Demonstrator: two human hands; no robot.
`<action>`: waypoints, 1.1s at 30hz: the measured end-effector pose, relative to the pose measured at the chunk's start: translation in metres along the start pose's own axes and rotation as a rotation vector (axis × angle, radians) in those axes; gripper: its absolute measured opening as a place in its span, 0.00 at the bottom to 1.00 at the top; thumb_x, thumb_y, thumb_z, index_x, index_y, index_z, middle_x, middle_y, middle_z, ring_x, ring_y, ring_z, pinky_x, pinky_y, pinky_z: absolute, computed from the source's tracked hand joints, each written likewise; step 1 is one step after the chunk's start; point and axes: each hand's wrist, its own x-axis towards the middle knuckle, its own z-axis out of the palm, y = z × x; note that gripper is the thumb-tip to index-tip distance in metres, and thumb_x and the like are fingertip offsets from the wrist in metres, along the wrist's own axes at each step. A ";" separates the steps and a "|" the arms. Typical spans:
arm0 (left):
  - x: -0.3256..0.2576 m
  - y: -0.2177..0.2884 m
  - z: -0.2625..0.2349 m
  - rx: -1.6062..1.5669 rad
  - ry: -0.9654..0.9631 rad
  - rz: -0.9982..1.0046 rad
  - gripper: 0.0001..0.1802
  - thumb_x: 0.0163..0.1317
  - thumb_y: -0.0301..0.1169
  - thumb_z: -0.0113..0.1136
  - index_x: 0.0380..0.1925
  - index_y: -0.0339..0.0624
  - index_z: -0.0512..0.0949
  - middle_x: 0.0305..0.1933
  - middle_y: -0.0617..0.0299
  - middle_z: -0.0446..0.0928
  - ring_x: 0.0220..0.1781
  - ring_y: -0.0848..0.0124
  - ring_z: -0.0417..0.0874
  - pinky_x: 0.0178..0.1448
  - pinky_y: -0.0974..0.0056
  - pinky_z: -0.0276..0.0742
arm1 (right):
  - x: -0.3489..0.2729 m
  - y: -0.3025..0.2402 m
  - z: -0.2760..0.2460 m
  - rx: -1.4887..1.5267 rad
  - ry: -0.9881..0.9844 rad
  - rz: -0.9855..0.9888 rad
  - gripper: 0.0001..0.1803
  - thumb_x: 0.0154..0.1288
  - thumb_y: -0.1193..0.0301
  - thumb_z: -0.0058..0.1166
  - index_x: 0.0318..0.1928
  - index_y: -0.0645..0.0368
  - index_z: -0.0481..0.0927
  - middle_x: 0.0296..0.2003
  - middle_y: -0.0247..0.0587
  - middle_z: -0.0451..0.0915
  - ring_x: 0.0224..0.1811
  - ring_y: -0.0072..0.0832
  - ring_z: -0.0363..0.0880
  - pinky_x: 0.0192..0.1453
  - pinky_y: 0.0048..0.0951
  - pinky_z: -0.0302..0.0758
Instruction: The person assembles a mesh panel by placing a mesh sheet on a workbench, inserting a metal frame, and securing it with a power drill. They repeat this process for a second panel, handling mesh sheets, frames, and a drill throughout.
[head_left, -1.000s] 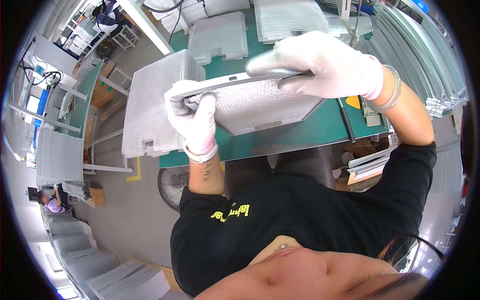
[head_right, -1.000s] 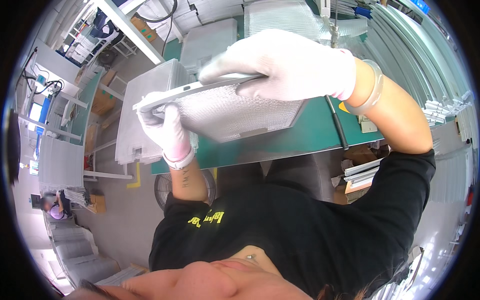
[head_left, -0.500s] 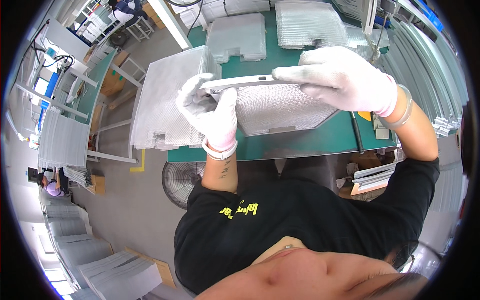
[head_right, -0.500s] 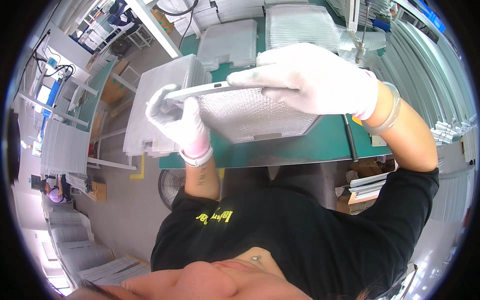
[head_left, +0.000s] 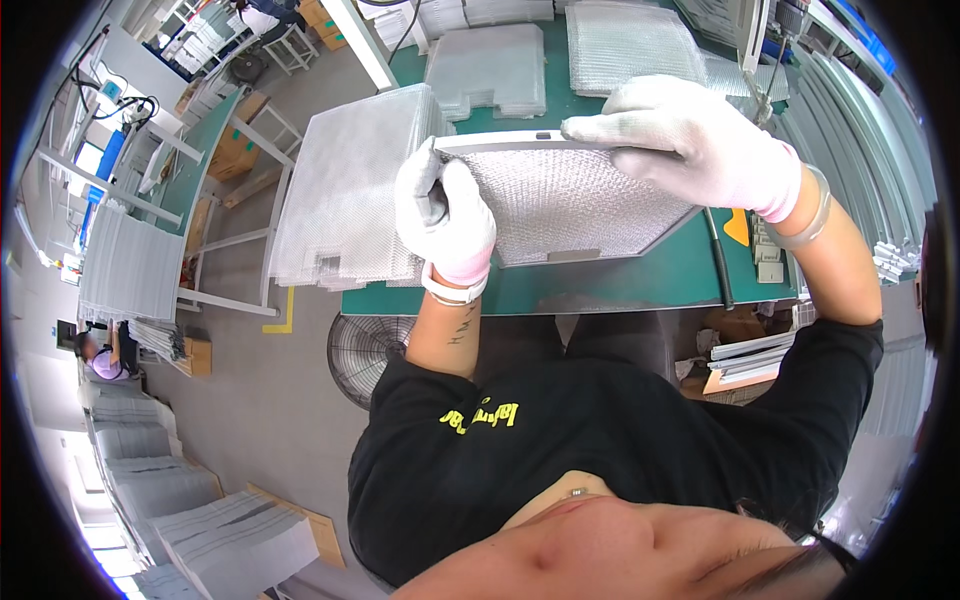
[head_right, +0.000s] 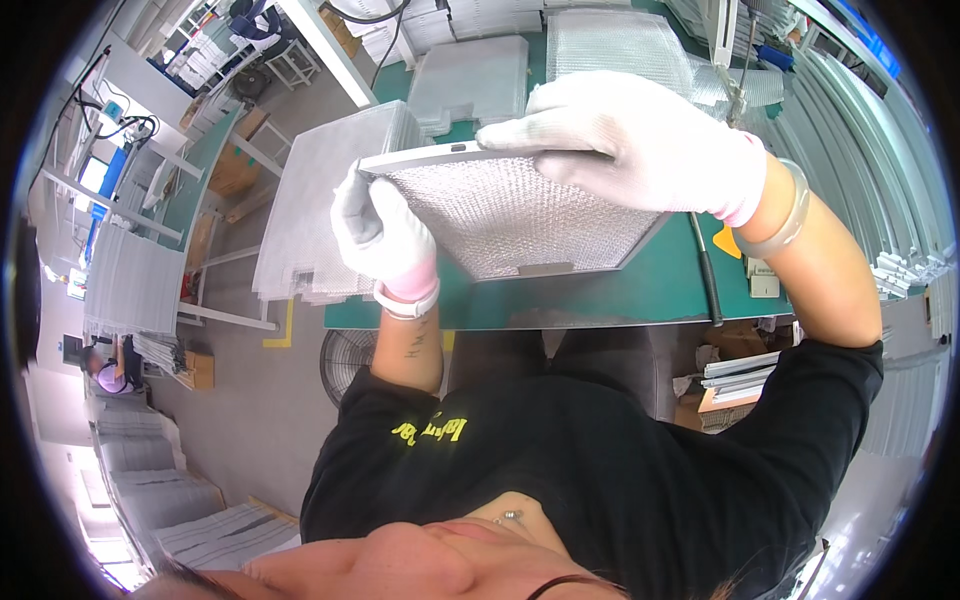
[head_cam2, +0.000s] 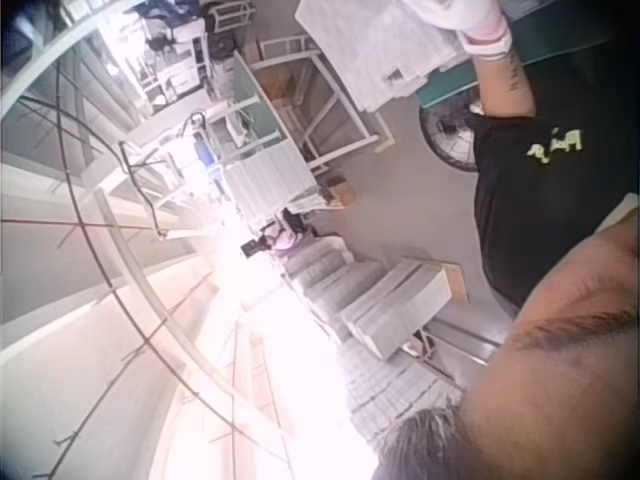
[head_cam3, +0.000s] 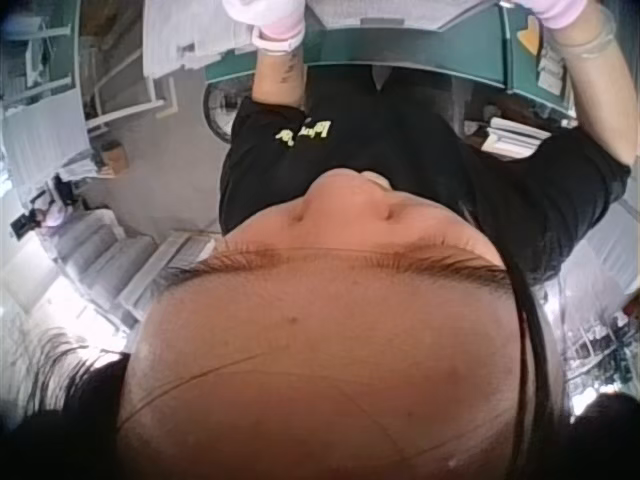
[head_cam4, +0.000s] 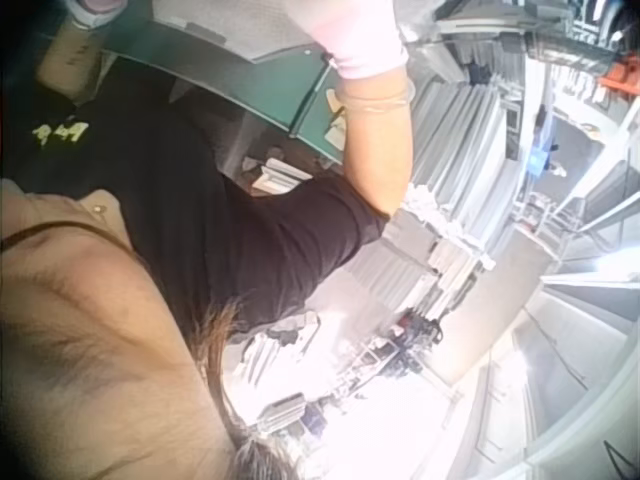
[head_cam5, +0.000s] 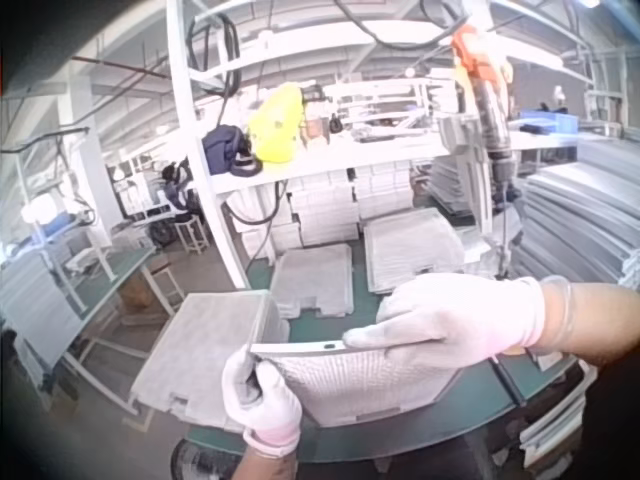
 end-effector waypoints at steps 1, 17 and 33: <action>0.001 0.001 0.000 -0.034 0.005 -0.035 0.16 0.62 0.15 0.59 0.51 0.29 0.77 0.48 0.53 0.80 0.44 0.72 0.80 0.51 0.70 0.76 | 0.000 0.000 -0.001 0.017 -0.011 0.011 0.25 0.60 0.76 0.56 0.61 0.56 0.78 0.39 0.51 0.79 0.44 0.48 0.77 0.52 0.43 0.74; 0.019 -0.005 -0.015 -0.501 -0.212 -0.249 0.21 0.57 0.14 0.61 0.51 0.40 0.75 0.51 0.60 0.74 0.41 0.79 0.75 0.44 0.75 0.71 | 0.001 -0.001 0.002 -0.022 0.038 -0.069 0.28 0.53 0.80 0.61 0.58 0.58 0.80 0.31 0.45 0.76 0.35 0.41 0.76 0.44 0.38 0.74; 0.011 -0.006 -0.016 -0.213 -0.294 -0.015 0.22 0.64 0.14 0.51 0.57 0.41 0.66 0.49 0.57 0.75 0.45 0.76 0.76 0.52 0.71 0.72 | -0.040 -0.005 0.003 -0.355 0.169 0.066 0.23 0.59 0.71 0.60 0.58 0.53 0.80 0.28 0.42 0.77 0.34 0.40 0.78 0.42 0.38 0.75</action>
